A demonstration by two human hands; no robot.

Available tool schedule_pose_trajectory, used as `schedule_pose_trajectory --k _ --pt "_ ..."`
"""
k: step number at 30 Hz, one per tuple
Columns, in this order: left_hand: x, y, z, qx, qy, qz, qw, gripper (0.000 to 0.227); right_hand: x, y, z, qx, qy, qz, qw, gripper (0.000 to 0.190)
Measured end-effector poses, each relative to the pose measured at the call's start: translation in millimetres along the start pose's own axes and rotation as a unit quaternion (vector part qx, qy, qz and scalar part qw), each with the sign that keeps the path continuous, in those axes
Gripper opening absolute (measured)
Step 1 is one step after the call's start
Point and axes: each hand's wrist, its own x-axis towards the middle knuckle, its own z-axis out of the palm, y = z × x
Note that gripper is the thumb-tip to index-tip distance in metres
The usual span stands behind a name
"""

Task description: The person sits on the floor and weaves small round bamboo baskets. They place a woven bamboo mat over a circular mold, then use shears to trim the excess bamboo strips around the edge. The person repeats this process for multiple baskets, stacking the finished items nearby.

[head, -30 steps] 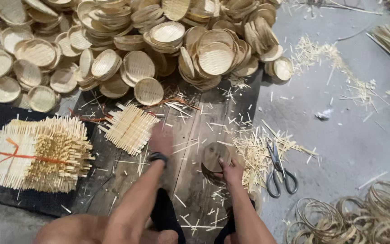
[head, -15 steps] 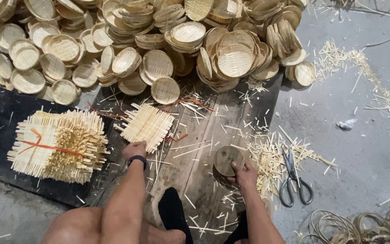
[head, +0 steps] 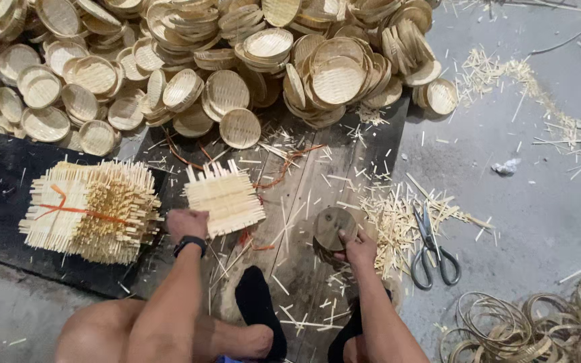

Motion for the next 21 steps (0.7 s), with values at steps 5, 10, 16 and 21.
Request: schedule_pose_trajectory --k 5,10,16,21 --pt "29.0 -6.5 4.0 0.045 -0.094 0.086 0.991 0.026 -15.6 -11.4 1.2 -0.033 0.011 -0.024 0.999 0.054" --pt "33.4 -17.5 34.8 0.007 -0.094 0.008 0.996 0.027 -25.2 -15.4 4.3 -0.242 0.171 -0.187 0.937 0.060" --pt "10.9 -4.5 86.4 -0.170 -0.100 -0.142 0.970 0.043 -37.0 -34.5 41.2 -0.316 0.135 -0.434 0.833 0.031" --pt "16.4 14.3 93.3 -0.060 -0.175 -0.219 0.958 0.051 -13.1 -46.9 131.6 -0.313 -0.099 -0.423 0.845 0.051"
